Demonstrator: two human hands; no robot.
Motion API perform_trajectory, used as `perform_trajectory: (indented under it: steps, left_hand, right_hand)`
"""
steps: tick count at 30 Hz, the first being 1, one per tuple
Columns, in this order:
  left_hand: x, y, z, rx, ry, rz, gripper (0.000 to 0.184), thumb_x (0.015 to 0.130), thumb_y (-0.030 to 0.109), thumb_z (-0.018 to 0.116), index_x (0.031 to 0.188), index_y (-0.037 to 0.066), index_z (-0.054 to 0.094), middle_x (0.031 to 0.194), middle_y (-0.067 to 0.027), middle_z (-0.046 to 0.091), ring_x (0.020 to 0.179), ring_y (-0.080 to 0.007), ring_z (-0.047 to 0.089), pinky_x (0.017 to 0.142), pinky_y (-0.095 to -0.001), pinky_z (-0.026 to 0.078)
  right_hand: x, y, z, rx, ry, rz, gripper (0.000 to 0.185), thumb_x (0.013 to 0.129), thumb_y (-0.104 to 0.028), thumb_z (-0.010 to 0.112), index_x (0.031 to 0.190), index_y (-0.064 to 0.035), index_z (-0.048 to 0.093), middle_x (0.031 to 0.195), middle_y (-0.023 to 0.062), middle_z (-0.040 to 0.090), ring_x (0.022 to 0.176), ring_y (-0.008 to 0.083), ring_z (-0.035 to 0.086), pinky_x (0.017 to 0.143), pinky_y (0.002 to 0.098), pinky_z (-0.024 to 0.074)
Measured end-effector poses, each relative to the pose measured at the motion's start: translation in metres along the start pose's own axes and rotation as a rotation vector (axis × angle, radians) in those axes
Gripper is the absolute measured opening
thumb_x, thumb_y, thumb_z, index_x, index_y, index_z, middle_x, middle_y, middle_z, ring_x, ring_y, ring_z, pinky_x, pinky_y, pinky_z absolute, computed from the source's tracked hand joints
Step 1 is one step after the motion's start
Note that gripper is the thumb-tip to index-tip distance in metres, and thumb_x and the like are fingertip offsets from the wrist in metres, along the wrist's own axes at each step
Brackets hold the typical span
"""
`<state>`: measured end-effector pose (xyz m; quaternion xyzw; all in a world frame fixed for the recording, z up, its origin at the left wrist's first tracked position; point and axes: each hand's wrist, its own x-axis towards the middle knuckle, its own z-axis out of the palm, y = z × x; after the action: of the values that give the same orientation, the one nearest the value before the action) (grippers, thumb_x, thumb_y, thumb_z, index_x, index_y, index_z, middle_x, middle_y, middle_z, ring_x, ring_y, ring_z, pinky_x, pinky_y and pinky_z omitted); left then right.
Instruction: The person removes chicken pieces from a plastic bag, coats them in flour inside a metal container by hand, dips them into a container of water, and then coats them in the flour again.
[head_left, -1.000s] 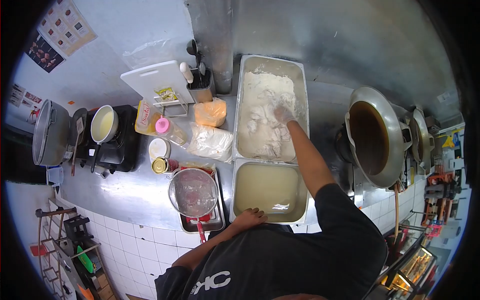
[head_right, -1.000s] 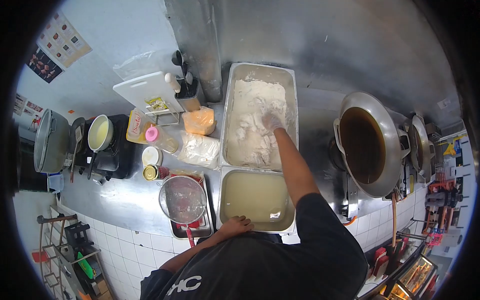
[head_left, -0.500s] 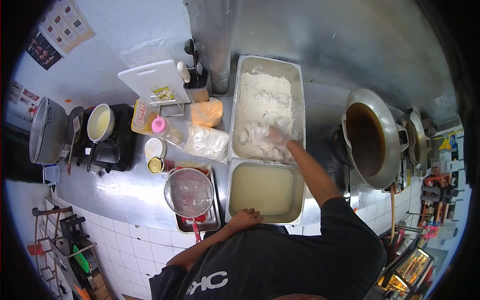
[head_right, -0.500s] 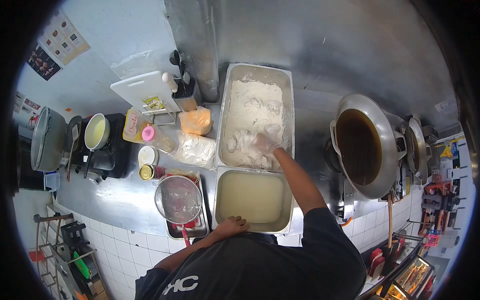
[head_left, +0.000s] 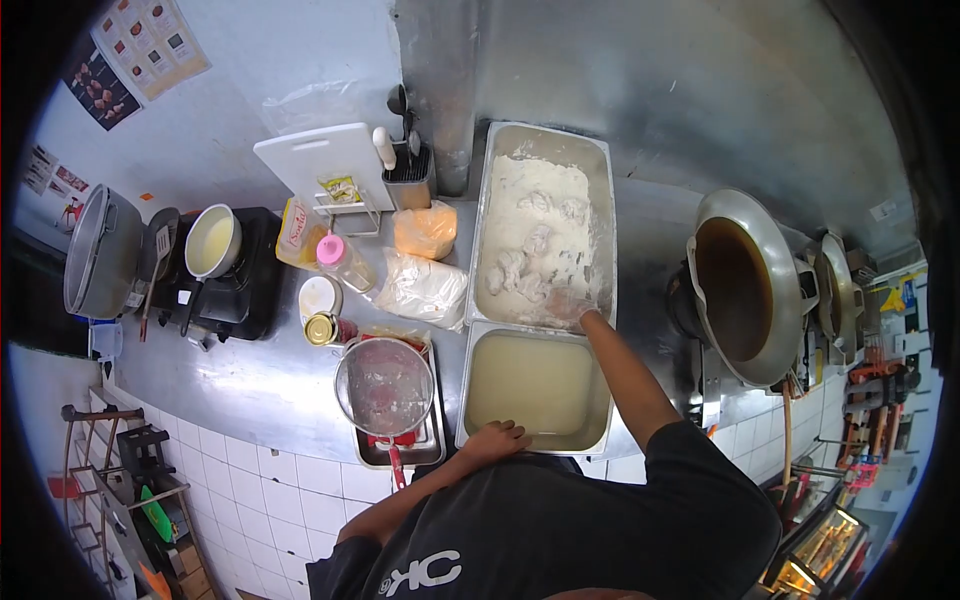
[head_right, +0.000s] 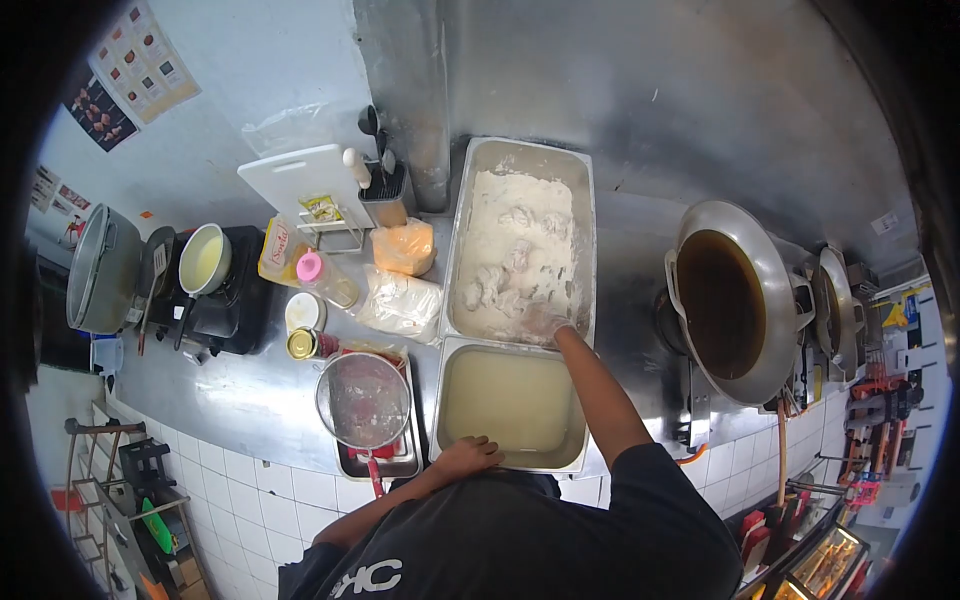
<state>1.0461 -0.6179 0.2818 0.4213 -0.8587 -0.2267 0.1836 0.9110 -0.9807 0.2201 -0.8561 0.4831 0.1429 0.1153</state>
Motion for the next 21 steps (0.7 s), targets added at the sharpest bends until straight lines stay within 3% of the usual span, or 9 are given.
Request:
perform_trajectory:
  steps: [5,9,11,13,14,15,17,19,21]
  left_hand:
    - [0.001,0.002,-0.005,-0.018,0.039,-0.003,0.033,0.091,0.043,0.059,0.099,0.011,0.062,0.091,-0.0055,0.062,0.092,-0.0242,0.065,0.075,-0.0383,0.056]
    - [0.002,0.008,-0.011,-0.019,0.005,-0.04,0.035,0.091,0.046,0.058,0.095,0.012,0.061,0.09,-0.0051,0.061,0.092,-0.0243,0.064,0.076,-0.0377,0.055]
    - [0.003,0.006,-0.012,-0.021,-0.027,-0.045,0.036,0.092,0.047,0.057,0.094,0.011,0.061,0.091,-0.0054,0.061,0.092,-0.0246,0.064,0.076,-0.0374,0.055]
    - [0.004,0.005,-0.014,-0.039,-0.013,-0.032,0.037,0.091,0.047,0.058,0.096,0.01,0.062,0.091,-0.006,0.062,0.092,-0.0251,0.065,0.076,-0.0385,0.056]
    - [0.004,0.005,-0.015,-0.051,0.001,-0.018,0.037,0.091,0.046,0.058,0.098,0.009,0.062,0.091,-0.0066,0.063,0.092,-0.0256,0.066,0.075,-0.0396,0.056]
    - [0.004,0.004,-0.013,-0.049,-0.001,-0.019,0.037,0.091,0.046,0.058,0.098,0.009,0.062,0.091,-0.0066,0.063,0.092,-0.0256,0.066,0.075,-0.0396,0.056]
    - [0.003,0.002,-0.008,-0.055,-0.014,-0.02,0.038,0.091,0.046,0.059,0.098,0.009,0.062,0.091,-0.0065,0.063,0.092,-0.0258,0.065,0.075,-0.0397,0.056]
    - [0.001,0.001,-0.006,-0.066,-0.018,-0.028,0.037,0.091,0.046,0.059,0.099,0.009,0.063,0.092,-0.0066,0.063,0.092,-0.0259,0.065,0.075,-0.0397,0.056]
    - [0.001,0.001,-0.007,-0.084,-0.014,-0.041,0.037,0.091,0.045,0.059,0.099,0.009,0.063,0.092,-0.0067,0.063,0.092,-0.0259,0.065,0.075,-0.0398,0.056]
  right_hand:
    - [-0.002,0.004,-0.002,0.293,0.002,0.11,0.041,0.092,-0.035,0.054,0.112,-0.0007,0.065,0.098,0.0154,0.069,0.093,0.0298,0.067,0.082,0.039,0.0533]
    - [-0.002,0.003,-0.018,1.289,0.157,0.205,0.044,0.093,-0.039,0.054,0.116,-0.0021,0.064,0.101,0.0128,0.069,0.093,0.0269,0.067,0.082,0.0374,0.0534]
    - [0.002,0.008,-0.024,1.642,0.102,0.18,0.046,0.094,-0.041,0.054,0.118,-0.0028,0.064,0.102,0.0115,0.069,0.094,0.0254,0.067,0.082,0.0367,0.0535]
    - [0.027,0.04,-0.008,1.862,-0.063,0.086,0.048,0.097,-0.039,0.052,0.129,-0.0031,0.055,0.119,0.0131,0.062,0.108,0.0265,0.061,0.093,0.0396,0.0488]
    - [0.038,0.057,0.002,2.072,-0.237,-0.022,0.052,0.1,-0.036,0.049,0.14,-0.0033,0.046,0.136,0.0148,0.055,0.122,0.0277,0.055,0.103,0.0426,0.0441]
    - [0.038,0.068,0.013,2.075,-0.237,-0.024,0.052,0.1,-0.036,0.049,0.14,-0.0033,0.046,0.136,0.0148,0.055,0.122,0.0277,0.055,0.103,0.0426,0.0441]
    - [0.006,0.045,-0.014,1.329,-0.367,0.057,0.05,0.1,-0.038,0.049,0.137,-0.0039,0.049,0.132,0.0137,0.057,0.118,0.0271,0.057,0.102,0.042,0.0452]
    - [-0.014,0.012,-0.028,0.798,-0.544,-0.029,0.048,0.1,-0.039,0.049,0.134,-0.0045,0.052,0.128,0.0127,0.059,0.114,0.0266,0.058,0.1,0.0415,0.0463]
    - [-0.016,-0.02,-0.021,0.808,-0.638,-0.081,0.047,0.1,-0.04,0.049,0.131,-0.0051,0.055,0.124,0.0116,0.062,0.11,0.026,0.06,0.098,0.041,0.0474]
